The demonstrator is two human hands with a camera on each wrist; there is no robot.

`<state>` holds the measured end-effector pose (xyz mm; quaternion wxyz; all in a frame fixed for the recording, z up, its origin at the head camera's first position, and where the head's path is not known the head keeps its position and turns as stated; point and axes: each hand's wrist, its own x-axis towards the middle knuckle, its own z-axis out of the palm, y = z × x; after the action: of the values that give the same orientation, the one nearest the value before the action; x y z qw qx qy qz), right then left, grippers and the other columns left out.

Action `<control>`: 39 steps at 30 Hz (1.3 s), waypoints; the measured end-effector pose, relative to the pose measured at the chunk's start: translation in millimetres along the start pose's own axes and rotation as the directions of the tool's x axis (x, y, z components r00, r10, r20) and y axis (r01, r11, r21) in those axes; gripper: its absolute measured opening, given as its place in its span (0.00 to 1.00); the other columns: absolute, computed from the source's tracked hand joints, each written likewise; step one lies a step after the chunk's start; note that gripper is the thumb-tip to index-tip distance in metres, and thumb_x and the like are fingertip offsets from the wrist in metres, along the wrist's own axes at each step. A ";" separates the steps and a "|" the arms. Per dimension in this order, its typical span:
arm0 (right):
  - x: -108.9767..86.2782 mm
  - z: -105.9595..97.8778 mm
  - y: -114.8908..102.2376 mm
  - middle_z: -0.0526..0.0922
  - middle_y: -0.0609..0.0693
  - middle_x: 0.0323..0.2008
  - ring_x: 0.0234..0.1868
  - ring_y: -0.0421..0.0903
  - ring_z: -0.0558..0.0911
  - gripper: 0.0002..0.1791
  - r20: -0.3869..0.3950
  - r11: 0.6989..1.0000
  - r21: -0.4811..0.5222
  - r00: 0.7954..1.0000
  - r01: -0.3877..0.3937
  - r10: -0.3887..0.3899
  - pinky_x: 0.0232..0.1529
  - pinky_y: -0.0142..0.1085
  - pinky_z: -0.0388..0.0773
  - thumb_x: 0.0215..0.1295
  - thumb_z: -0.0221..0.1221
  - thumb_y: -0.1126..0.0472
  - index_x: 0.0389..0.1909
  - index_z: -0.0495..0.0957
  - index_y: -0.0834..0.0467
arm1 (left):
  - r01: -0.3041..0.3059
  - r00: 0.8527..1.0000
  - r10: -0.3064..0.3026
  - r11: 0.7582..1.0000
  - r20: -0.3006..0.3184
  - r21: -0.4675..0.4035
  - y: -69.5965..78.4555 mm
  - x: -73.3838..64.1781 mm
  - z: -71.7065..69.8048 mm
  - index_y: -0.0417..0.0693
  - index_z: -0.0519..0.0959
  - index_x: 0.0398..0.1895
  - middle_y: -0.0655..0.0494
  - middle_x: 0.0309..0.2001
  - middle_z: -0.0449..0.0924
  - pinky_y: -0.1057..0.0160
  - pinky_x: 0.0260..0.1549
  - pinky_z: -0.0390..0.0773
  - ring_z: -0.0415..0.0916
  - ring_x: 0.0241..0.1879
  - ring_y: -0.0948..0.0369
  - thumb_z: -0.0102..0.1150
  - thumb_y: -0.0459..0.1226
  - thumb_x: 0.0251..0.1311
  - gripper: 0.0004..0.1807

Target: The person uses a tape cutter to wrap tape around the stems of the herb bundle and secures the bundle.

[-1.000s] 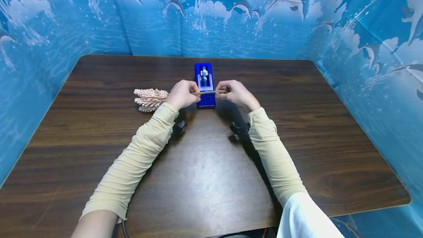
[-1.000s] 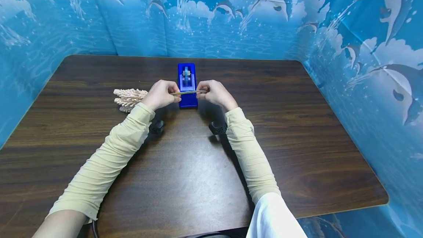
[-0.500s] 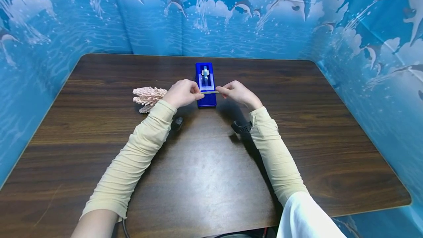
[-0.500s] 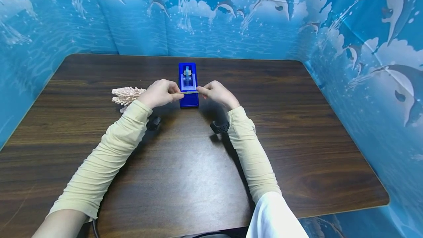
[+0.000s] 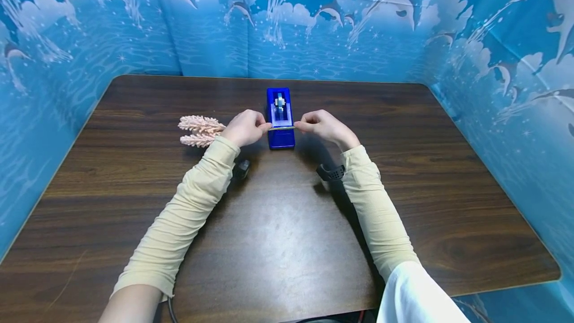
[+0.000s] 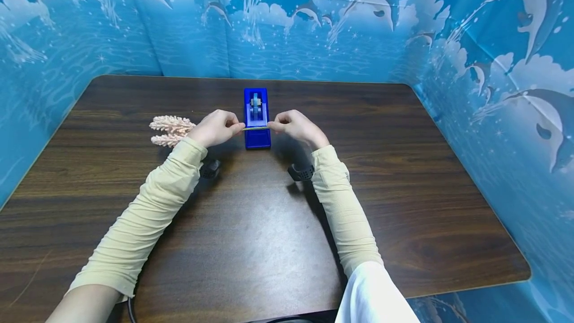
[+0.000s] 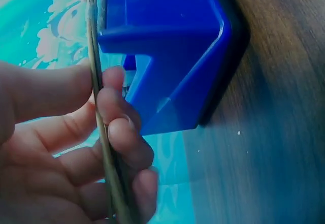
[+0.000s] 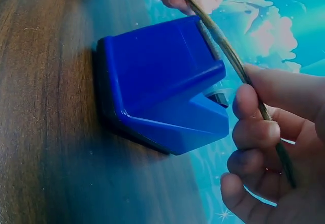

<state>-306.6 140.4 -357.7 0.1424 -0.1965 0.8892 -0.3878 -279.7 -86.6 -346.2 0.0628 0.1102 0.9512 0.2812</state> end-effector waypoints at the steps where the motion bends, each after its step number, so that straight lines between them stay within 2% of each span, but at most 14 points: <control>1: -0.4 -0.2 -0.4 0.67 0.44 0.21 0.27 0.42 0.65 0.19 0.005 1.000 -0.004 1.000 0.008 -0.008 0.31 0.34 0.61 0.70 0.56 0.54 0.30 0.75 0.68 | -0.009 1.000 0.009 1.000 -0.008 0.008 -0.1 -0.3 -0.6 0.41 0.78 0.28 0.54 0.26 0.73 0.62 0.31 0.66 0.69 0.30 0.56 0.55 0.42 0.66 0.14; 6: -0.8 -1.5 -0.3 0.70 0.45 0.26 0.31 0.43 0.67 0.15 0.033 0.999 -0.020 0.999 0.031 -0.030 0.34 0.35 0.63 0.69 0.57 0.56 0.33 0.76 0.66 | -0.031 0.999 0.032 0.999 -0.017 0.044 0.6 -1.0 -2.6 0.41 0.78 0.28 0.52 0.28 0.75 0.59 0.35 0.68 0.71 0.32 0.54 0.58 0.42 0.64 0.13; 10: -2.5 -2.4 0.0 0.69 0.44 0.23 0.28 0.44 0.67 0.16 0.075 1.000 0.004 0.997 0.025 -0.025 0.32 0.35 0.63 0.69 0.56 0.55 0.31 0.75 0.66 | -0.034 0.998 0.031 0.997 0.051 0.072 1.5 -1.4 -3.9 0.41 0.78 0.29 0.51 0.27 0.81 0.63 0.31 0.67 0.72 0.29 0.58 0.56 0.43 0.66 0.14; 13: -3.2 -2.3 0.9 0.70 0.45 0.20 0.24 0.45 0.69 0.18 0.127 0.999 0.051 0.992 0.014 -0.020 0.31 0.37 0.68 0.71 0.54 0.56 0.28 0.74 0.68 | -0.048 0.994 0.039 0.996 0.102 0.081 2.1 -2.4 -5.1 0.42 0.77 0.30 0.52 0.24 0.83 0.65 0.28 0.65 0.71 0.25 0.61 0.55 0.43 0.67 0.14; 17: -1.3 -1.0 4.8 0.78 0.52 0.19 0.20 0.45 0.74 0.18 0.232 0.991 0.136 0.972 -0.008 -0.024 0.31 0.40 0.75 0.73 0.48 0.59 0.33 0.79 0.69 | -0.059 0.992 0.050 0.996 0.117 0.070 1.6 -2.4 -6.5 0.39 0.80 0.31 0.54 0.21 0.81 0.65 0.27 0.65 0.70 0.24 0.61 0.54 0.42 0.67 0.15; 21: -1.0 -1.0 7.5 0.84 0.63 0.28 0.17 0.42 0.73 0.20 0.306 0.979 0.200 0.952 -0.039 -0.024 0.26 0.37 0.72 0.73 0.43 0.60 0.43 0.81 0.68 | -0.066 0.990 0.058 0.996 0.132 0.055 0.7 -1.4 -8.3 0.37 0.82 0.31 0.57 0.20 0.78 0.65 0.28 0.65 0.70 0.25 0.61 0.54 0.41 0.67 0.16; 24: -1.7 -2.9 7.7 0.85 0.64 0.32 0.15 0.41 0.70 0.20 0.344 0.972 0.229 0.938 -0.041 -0.042 0.22 0.36 0.67 0.75 0.43 0.61 0.48 0.80 0.68 | -0.075 0.987 0.066 0.996 0.148 0.054 0.2 -0.9 -10.0 0.37 0.82 0.29 0.59 0.19 0.76 0.66 0.27 0.64 0.68 0.24 0.62 0.54 0.41 0.67 0.16; 27: -3.1 -5.3 6.6 0.86 0.60 0.27 0.13 0.41 0.68 0.20 0.387 0.968 0.248 0.920 -0.038 -0.063 0.20 0.35 0.65 0.76 0.43 0.61 0.50 0.79 0.70 | -0.086 0.983 0.076 0.995 0.165 0.059 0.9 -1.1 -11.5 0.37 0.82 0.28 0.60 0.18 0.75 0.66 0.26 0.64 0.67 0.22 0.63 0.55 0.41 0.67 0.17; 30: -4.4 -8.0 5.0 0.84 0.53 0.19 0.14 0.41 0.69 0.20 0.449 0.965 0.258 0.891 -0.054 -0.071 0.20 0.33 0.66 0.76 0.43 0.61 0.56 0.76 0.70 | -0.108 0.975 0.091 0.991 0.203 0.076 2.6 -1.8 -13.2 0.38 0.82 0.27 0.61 0.17 0.74 0.66 0.28 0.66 0.67 0.21 0.65 0.55 0.42 0.67 0.17; 34: -5.3 -10.7 4.0 0.83 0.48 0.17 0.15 0.40 0.70 0.21 0.513 0.968 0.243 0.856 -0.070 -0.067 0.21 0.32 0.66 0.77 0.42 0.62 0.63 0.69 0.68 | -0.124 0.959 0.097 0.988 0.265 0.087 5.3 -4.0 -14.3 0.39 0.83 0.28 0.62 0.15 0.75 0.66 0.30 0.68 0.74 0.21 0.63 0.54 0.42 0.67 0.16; 36: -5.2 -11.1 4.7 0.83 0.47 0.18 0.15 0.39 0.71 0.21 0.522 0.972 0.227 0.851 -0.064 -0.066 0.21 0.32 0.66 0.77 0.42 0.62 0.64 0.68 0.67 | -0.128 0.951 0.097 0.988 0.294 0.086 6.4 -5.2 -13.9 0.39 0.83 0.28 0.62 0.15 0.76 0.66 0.29 0.68 0.77 0.22 0.61 0.54 0.42 0.67 0.16; 39: -5.2 -11.1 6.2 0.83 0.48 0.18 0.17 0.39 0.74 0.22 0.539 0.976 0.212 0.840 -0.056 -0.069 0.22 0.33 0.66 0.76 0.43 0.62 0.65 0.68 0.67 | -0.147 0.929 0.114 0.987 0.353 0.068 6.5 -5.8 -12.1 0.39 0.83 0.29 0.61 0.15 0.77 0.68 0.27 0.69 0.79 0.23 0.61 0.54 0.41 0.68 0.16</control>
<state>-308.1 153.7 -354.5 0.4078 -0.2844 0.7634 -0.4124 -275.2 -89.0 -332.2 0.2059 0.2242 0.9277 0.2160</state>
